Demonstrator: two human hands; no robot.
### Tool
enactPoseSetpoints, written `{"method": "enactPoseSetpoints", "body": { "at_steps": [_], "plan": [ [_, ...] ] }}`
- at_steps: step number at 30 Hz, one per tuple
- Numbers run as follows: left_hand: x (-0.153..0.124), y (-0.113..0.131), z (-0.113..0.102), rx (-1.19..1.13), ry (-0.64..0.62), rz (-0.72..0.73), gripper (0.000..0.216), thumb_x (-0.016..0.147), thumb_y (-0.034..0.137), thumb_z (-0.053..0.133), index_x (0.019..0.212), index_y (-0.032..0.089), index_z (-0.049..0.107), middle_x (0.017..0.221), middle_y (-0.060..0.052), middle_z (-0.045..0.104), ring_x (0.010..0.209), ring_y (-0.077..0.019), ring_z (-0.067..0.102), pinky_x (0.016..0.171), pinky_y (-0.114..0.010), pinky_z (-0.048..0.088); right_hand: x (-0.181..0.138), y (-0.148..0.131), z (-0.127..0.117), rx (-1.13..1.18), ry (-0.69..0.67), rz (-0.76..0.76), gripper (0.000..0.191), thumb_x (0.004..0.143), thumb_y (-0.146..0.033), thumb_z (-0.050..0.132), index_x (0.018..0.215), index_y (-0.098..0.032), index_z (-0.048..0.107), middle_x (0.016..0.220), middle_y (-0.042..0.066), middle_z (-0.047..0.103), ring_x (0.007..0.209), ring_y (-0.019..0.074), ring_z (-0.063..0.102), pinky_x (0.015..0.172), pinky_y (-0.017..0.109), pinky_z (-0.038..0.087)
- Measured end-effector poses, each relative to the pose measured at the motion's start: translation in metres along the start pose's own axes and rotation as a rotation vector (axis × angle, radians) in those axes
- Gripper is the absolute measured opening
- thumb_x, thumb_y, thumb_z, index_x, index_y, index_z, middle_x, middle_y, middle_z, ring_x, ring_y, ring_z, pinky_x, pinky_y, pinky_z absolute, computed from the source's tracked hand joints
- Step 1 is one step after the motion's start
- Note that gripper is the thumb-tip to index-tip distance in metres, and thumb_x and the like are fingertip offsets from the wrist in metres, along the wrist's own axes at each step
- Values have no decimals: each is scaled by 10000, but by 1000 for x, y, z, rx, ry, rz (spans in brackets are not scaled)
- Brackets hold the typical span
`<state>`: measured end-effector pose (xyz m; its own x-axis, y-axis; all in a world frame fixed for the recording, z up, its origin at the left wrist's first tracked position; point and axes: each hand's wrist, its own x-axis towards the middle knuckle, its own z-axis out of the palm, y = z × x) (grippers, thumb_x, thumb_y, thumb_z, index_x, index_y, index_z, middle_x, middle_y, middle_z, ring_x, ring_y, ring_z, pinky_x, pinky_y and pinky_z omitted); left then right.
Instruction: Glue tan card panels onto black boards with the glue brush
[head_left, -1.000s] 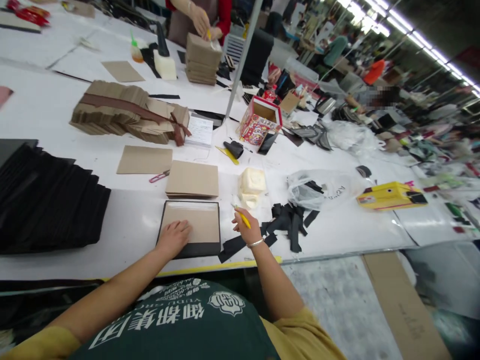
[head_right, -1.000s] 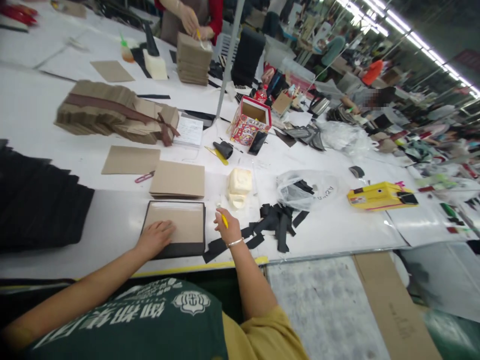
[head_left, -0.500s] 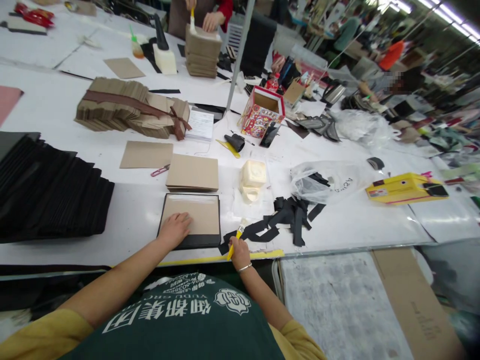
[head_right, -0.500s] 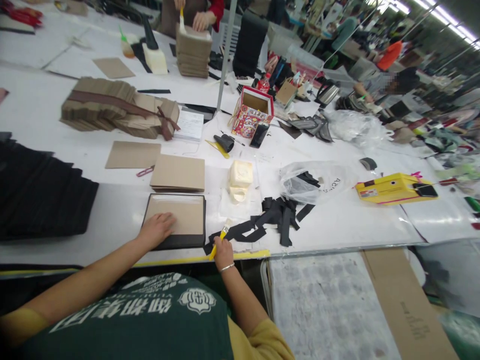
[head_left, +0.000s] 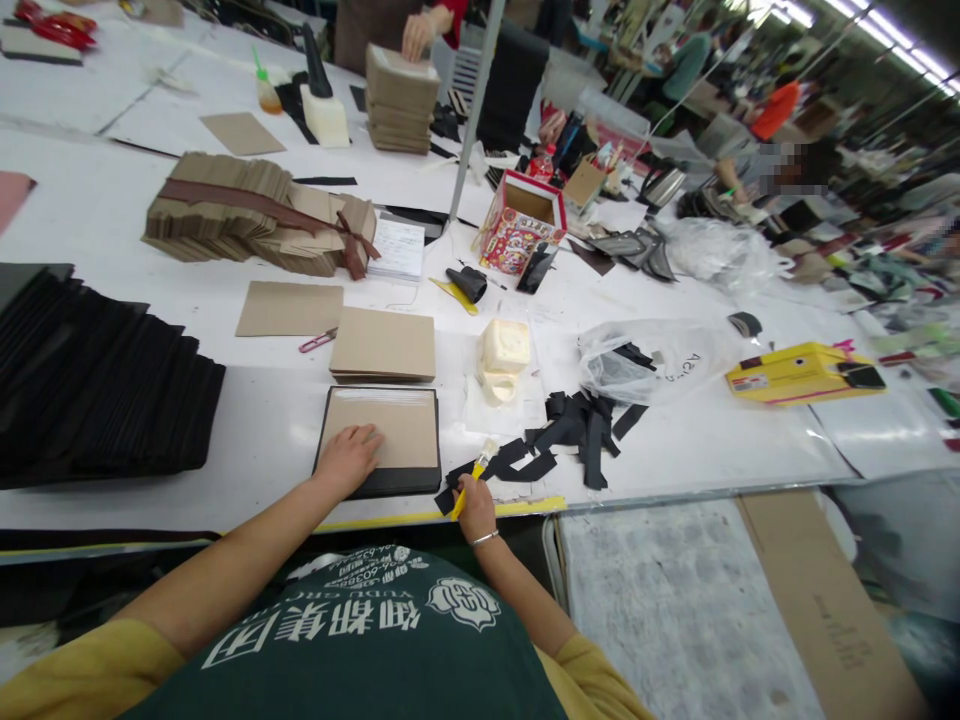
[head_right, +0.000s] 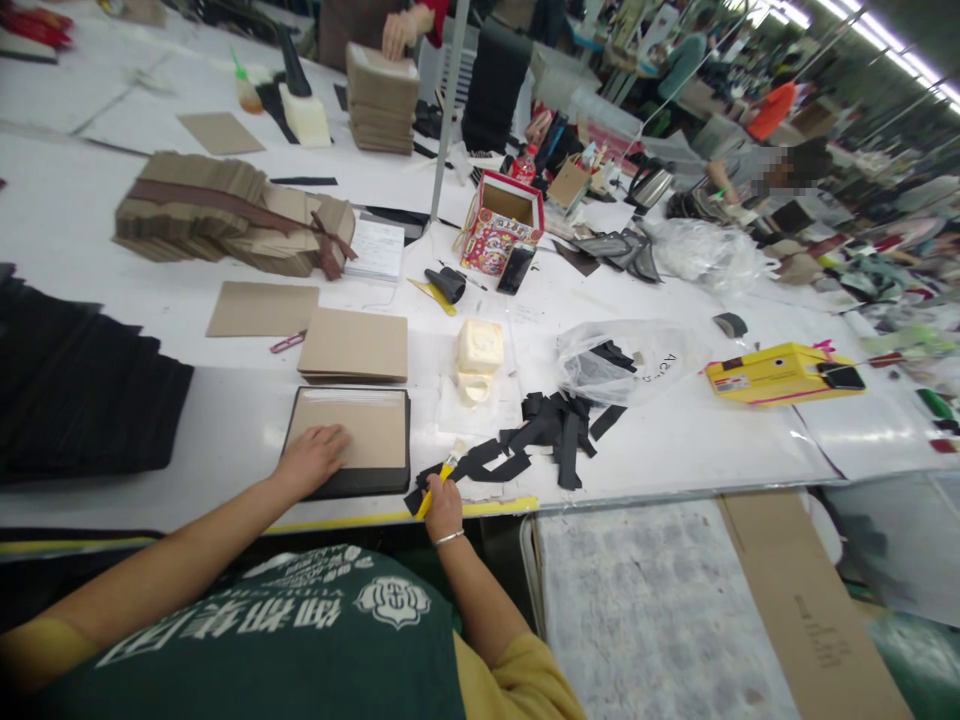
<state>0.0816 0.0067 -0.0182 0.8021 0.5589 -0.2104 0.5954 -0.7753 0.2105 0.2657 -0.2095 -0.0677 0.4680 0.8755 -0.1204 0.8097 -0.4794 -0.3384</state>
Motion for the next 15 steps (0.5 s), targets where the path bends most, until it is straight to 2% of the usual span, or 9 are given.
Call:
{"method": "enactPoseSetpoints", "body": {
  "at_steps": [4, 8, 11, 13, 15],
  "plan": [
    [1, 0, -1, 4, -8, 8, 351, 777, 285, 508, 1120, 217, 535, 1260, -77, 460, 1089, -252, 412, 920, -376, 328, 1, 3, -3, 126, 98, 45, 201, 760, -195, 525, 954, -144, 536, 769, 49, 569, 758, 177, 511, 706, 269, 406],
    [2, 0, -5, -18, -37, 18, 381, 750, 282, 541, 1121, 195, 536, 1262, -101, 462, 1105, -264, 416, 928, -385, 330, 6, 4, -14, 257, 173, 71, 193, 777, -267, 503, 929, -150, 528, 743, 44, 575, 723, 174, 551, 690, 290, 442],
    [0, 1, -11, -55, -38, -11, 464, 727, 284, 568, 1167, 154, 500, 1286, -139, 440, 1121, -278, 426, 926, -388, 340, 11, 0, -33, 352, 213, 59, 182, 806, -266, 445, 939, -159, 507, 805, 59, 594, 759, 169, 581, 708, 296, 456],
    [-1, 7, -17, -96, 14, -34, 511, 732, 268, 558, 1217, 142, 454, 1329, -154, 392, 1141, -283, 422, 945, -400, 327, 14, -7, -51, 406, 227, 50, 185, 808, -264, 446, 956, -161, 486, 816, 61, 598, 762, 165, 590, 707, 293, 460],
    [0, 19, -26, -197, 96, 8, 543, 740, 271, 547, 1255, 159, 414, 1363, -142, 353, 1187, -279, 382, 987, -416, 286, 19, -19, -71, 461, 218, 31, 195, 797, -268, 476, 963, -167, 463, 780, 41, 593, 722, 154, 589, 692, 284, 461]
  ]
}}
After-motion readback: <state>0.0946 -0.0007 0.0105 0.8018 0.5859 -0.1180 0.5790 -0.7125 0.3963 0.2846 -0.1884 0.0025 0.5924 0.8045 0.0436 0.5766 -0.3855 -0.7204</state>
